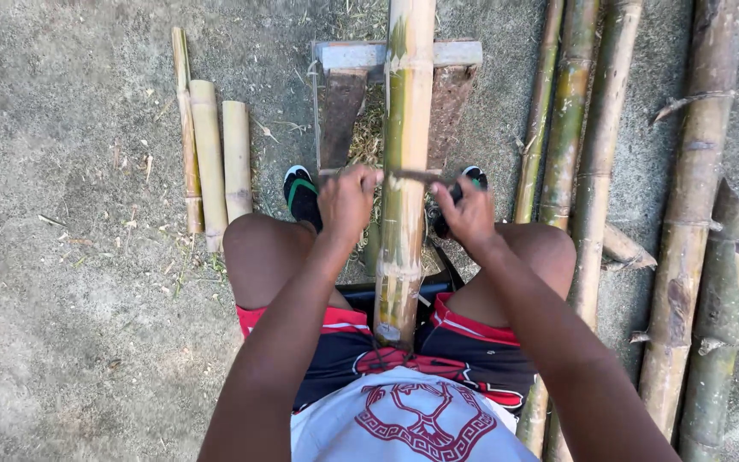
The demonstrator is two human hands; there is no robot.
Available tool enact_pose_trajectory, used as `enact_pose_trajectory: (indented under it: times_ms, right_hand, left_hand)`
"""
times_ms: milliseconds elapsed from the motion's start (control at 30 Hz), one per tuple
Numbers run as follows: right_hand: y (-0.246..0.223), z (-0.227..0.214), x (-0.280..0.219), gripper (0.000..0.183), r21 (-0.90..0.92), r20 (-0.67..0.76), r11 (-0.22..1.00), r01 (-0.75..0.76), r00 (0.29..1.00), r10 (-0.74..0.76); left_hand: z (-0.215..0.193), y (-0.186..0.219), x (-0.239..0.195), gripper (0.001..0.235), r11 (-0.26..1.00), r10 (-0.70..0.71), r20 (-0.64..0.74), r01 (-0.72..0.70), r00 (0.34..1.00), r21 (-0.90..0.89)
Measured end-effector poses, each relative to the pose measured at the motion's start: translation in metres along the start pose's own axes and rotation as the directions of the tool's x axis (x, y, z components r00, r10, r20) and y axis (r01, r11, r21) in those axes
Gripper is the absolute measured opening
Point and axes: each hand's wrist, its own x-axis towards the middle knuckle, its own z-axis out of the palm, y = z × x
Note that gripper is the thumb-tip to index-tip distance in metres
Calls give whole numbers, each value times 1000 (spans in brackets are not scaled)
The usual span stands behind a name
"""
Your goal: Scraping the outer skin off a bamboo pole using a sickle-shaped knife.
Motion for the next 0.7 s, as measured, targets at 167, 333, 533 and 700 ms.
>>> enact_pose_trajectory:
  times_ms: [167, 333, 533, 700]
  right_hand:
    - [1, -15, -73, 52, -25, 256, 998, -64, 964, 68]
    - [-13, -24, -35, 48, -53, 365, 979, -194, 909, 200]
    - [6, -9, 63, 48, 112, 143, 990, -87, 987, 70]
    - [1, -3, 142, 42, 205, -41, 978, 23, 999, -14]
  left_hand:
    - [-16, -17, -88, 19, 962, -262, 343, 218, 902, 163]
    - [-25, 20, -58, 18, 947, -322, 294, 306, 900, 100]
    - [25, 8, 58, 10, 990, -123, 39, 119, 992, 75]
    - [13, 37, 146, 10, 982, -186, 55, 185, 981, 20]
